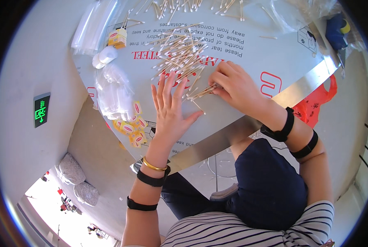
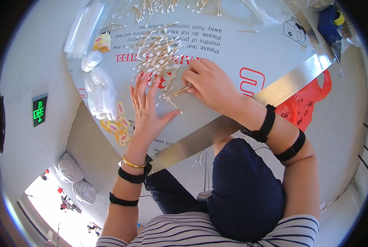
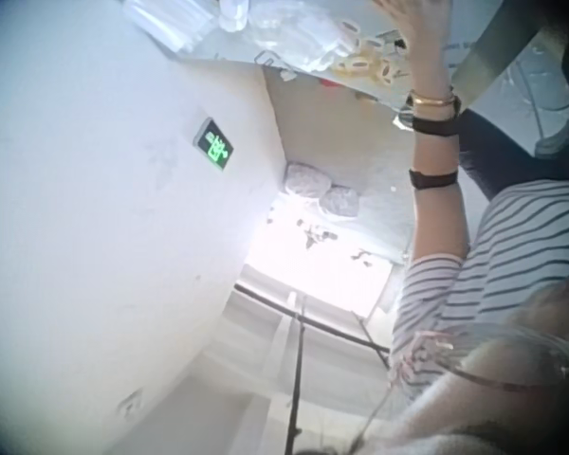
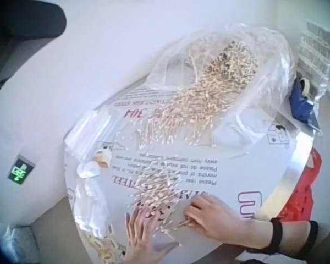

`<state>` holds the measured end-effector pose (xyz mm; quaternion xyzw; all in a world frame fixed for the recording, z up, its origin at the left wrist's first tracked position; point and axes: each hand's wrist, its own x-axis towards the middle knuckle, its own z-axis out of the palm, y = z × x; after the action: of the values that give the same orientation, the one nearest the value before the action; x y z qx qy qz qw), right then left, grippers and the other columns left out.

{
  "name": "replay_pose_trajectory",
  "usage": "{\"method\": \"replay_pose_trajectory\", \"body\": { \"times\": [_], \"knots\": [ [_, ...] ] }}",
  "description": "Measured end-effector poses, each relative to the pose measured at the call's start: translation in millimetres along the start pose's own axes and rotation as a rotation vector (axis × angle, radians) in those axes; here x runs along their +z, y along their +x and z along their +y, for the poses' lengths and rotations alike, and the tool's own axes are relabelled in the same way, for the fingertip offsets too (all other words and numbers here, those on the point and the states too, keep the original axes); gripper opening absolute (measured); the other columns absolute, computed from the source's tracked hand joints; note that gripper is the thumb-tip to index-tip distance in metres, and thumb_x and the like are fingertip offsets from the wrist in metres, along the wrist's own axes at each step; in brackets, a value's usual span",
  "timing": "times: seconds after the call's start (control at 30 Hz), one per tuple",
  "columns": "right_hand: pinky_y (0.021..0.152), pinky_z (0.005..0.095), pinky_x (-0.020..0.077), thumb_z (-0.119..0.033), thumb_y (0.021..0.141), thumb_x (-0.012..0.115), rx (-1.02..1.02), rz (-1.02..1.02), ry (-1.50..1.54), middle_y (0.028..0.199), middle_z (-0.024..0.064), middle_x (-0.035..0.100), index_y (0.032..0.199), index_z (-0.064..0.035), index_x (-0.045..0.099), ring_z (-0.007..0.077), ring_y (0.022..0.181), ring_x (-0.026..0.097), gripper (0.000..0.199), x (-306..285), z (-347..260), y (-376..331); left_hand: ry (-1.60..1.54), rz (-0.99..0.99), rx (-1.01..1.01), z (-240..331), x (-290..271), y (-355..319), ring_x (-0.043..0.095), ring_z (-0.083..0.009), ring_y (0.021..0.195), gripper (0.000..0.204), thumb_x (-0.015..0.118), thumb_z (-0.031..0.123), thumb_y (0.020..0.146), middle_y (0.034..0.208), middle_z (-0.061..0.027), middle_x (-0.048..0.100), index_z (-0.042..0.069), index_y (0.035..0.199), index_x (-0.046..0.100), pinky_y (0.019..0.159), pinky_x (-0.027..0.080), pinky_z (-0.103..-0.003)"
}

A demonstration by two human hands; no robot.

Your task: The person gathers cotton swabs into a stack by hand, places them into a small plastic bag, and applies a small sticker to the front of the bag.

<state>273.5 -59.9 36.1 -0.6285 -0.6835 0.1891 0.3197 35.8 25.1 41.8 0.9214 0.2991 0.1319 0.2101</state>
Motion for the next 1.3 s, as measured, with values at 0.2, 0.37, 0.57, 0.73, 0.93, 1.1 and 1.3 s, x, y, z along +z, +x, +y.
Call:
{"method": "replay_pose_trajectory", "body": {
  "times": [0.2,0.37,0.57,0.73,0.93,1.1,1.3],
  "knots": [
    [0.085,0.0442,0.0489,-0.006,0.082,0.077,-0.05,0.007,0.126,0.099,0.0096,0.059,0.099,-0.008,0.062,0.0328,0.099,0.06,0.023,14.6,-4.7,17.8,0.065,0.159,-0.119,18.8,24.1,21.8,0.019,-0.0424,0.158,0.108,0.091,0.034,0.075,0.169,-0.0132,0.026,0.013,0.163,0.031,0.126,0.011,-0.067],
    [0.082,0.0434,0.0504,-0.006,0.086,0.076,0.026,0.052,0.033,0.099,0.011,0.06,0.101,-0.0067,0.065,0.0335,0.096,0.06,0.018,-13.9,3.3,20.2,0.067,0.243,-0.192,19.3,21.2,36.3,0.017,-0.0423,0.159,0.103,0.084,0.042,0.083,0.171,-0.0149,0.024,0.011,0.164,0.029,0.126,0.009,-0.066],
    [0.085,0.0421,0.0507,-0.007,0.089,0.075,0.071,0.056,0.046,0.102,0.0111,0.061,0.105,-0.0065,0.067,0.0339,0.099,0.06,0.018,-19.2,4.9,15.9,0.269,-0.004,-0.122,-0.4,9.1,37.3,0.011,-0.0393,0.162,0.084,0.061,0.054,0.099,0.174,-0.0149,0.021,0.011,0.165,0.032,0.126,0.004,-0.066],
    [0.088,0.0428,0.0501,-0.006,0.088,0.074,0.022,0.093,0.034,0.109,0.0103,0.062,0.109,-0.008,0.067,0.0329,0.103,0.059,0.022,-16.5,6.0,17.6,0.209,-0.047,-0.099,1.4,0.9,22.2,0.015,-0.0369,0.162,0.075,0.056,0.048,0.104,0.173,-0.0121,0.025,0.011,0.165,0.034,0.127,0.005,-0.065],
    [0.1,0.0439,0.0477,-0.005,0.089,0.072,-0.067,0.118,-0.108,0.126,0.0079,0.062,0.125,-0.0132,0.068,0.0316,0.117,0.056,0.037,-8.7,18.5,37.7,0.094,0.127,0.05,-37.4,-25.9,56.8,0.048,-0.0334,0.141,0.044,0.065,0.01,0.095,0.15,-0.009,0.055,0.014,0.139,0.064,0.119,0.034,-0.051],
    [0.106,0.0443,0.0445,-0.01,0.092,0.073,-0.057,0.077,-0.167,0.132,0.0031,0.06,0.128,-0.019,0.069,0.0277,0.125,0.054,0.037,0.9,18.8,43.6,0.123,0.069,0.119,-52.1,-31.3,89.9,0.059,-0.0232,0.111,0.023,0.071,0.003,0.087,0.111,0.0013,0.067,0.017,0.104,0.074,0.099,0.044,-0.043],
    [0.106,0.0466,0.0451,-0.006,0.092,0.071,-0.048,0.046,-0.183,0.138,0.0043,0.058,0.128,-0.0194,0.068,0.0307,0.126,0.054,0.039,3.9,19.7,41.8,0.188,0.042,0.21,-58.8,-38.2,99.2,0.058,-0.0212,0.103,0.012,0.076,0.008,0.084,0.098,0.0024,0.062,0.017,0.091,0.072,0.095,0.043,-0.039]
  ]
}}
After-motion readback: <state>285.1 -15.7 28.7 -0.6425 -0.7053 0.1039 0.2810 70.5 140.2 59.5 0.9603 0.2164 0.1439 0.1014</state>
